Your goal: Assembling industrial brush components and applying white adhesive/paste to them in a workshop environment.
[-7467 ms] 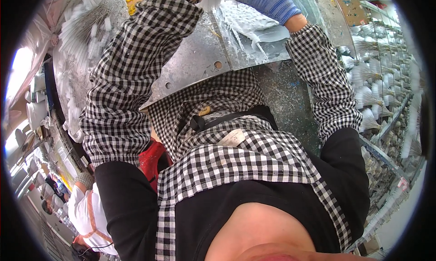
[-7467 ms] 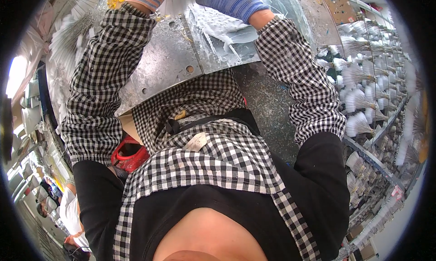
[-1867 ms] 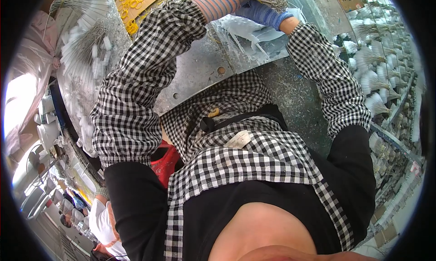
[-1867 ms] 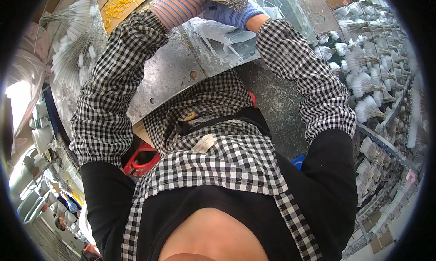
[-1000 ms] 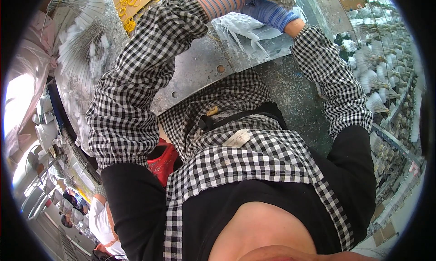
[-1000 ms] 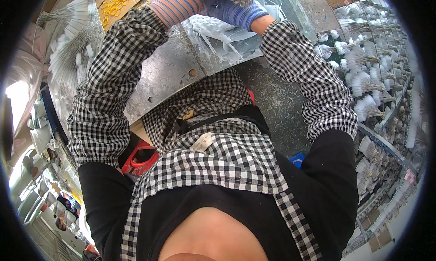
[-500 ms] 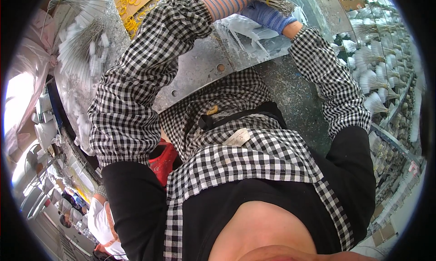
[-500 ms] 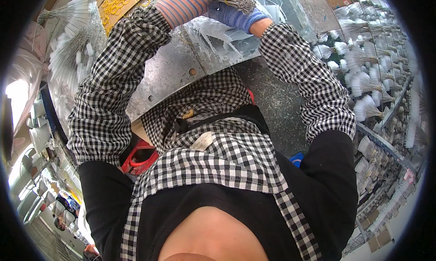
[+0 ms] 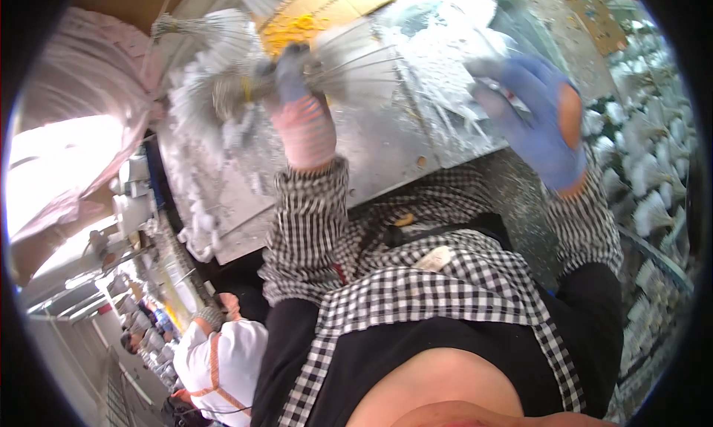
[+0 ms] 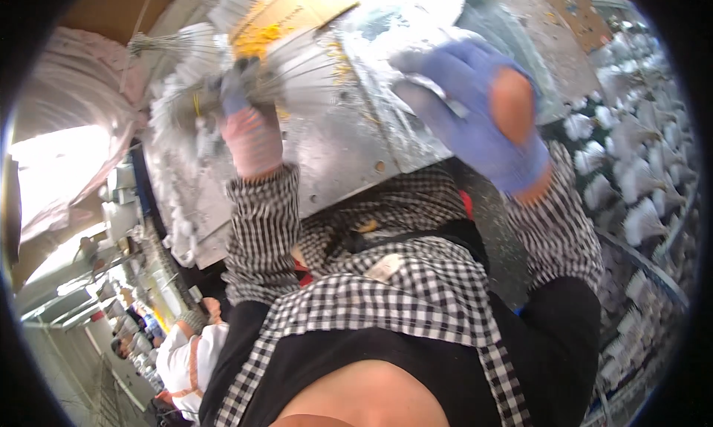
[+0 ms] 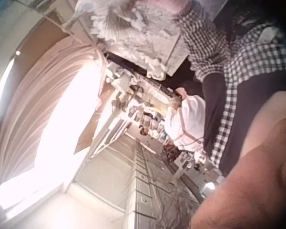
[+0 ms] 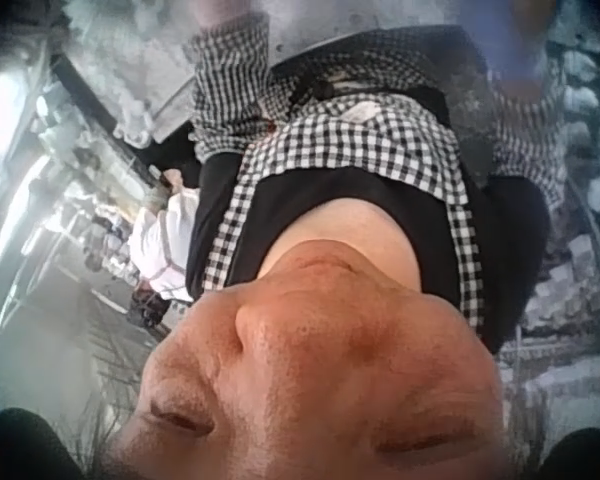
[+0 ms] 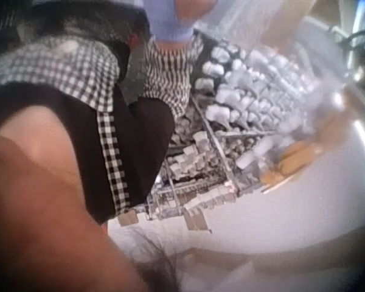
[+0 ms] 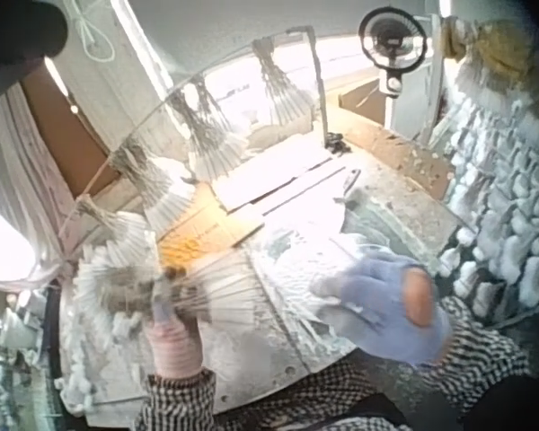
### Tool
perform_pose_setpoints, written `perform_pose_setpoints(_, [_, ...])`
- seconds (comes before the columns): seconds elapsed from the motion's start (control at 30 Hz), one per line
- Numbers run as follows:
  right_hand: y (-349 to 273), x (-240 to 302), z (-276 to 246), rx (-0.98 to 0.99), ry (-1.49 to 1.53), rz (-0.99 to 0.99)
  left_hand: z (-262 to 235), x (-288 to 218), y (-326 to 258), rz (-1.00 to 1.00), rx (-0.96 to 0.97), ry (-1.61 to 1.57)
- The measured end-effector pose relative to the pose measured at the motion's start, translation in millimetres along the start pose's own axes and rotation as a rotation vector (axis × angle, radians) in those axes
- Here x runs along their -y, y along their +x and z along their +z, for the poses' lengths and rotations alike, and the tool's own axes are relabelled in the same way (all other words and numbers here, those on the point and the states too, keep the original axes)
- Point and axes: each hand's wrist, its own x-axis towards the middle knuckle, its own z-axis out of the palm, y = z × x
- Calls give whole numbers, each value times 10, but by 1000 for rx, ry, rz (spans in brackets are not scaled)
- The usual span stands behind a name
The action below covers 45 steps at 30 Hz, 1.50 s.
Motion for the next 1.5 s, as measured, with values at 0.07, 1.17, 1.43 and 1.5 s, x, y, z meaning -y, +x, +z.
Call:
perform_pose_setpoints(0.07, [-158, 116, -123, 6, 116, 16, -190, -290, -57, -379, -213, -293])
perform_pose_setpoints(1.17, [-706, 590, 640, 478, 547, 52, -1221, -522, -989, -377, -429, -287])
perform_pose_setpoints(1.43, [-736, 676, 650, 506, 555, 41, -1588, -480, -1027, -346, -600, -333])
perform_pose_setpoints(1.5, [-743, 668, 652, 505, 549, 60, -1483, -524, -995, -399, -710, -398])
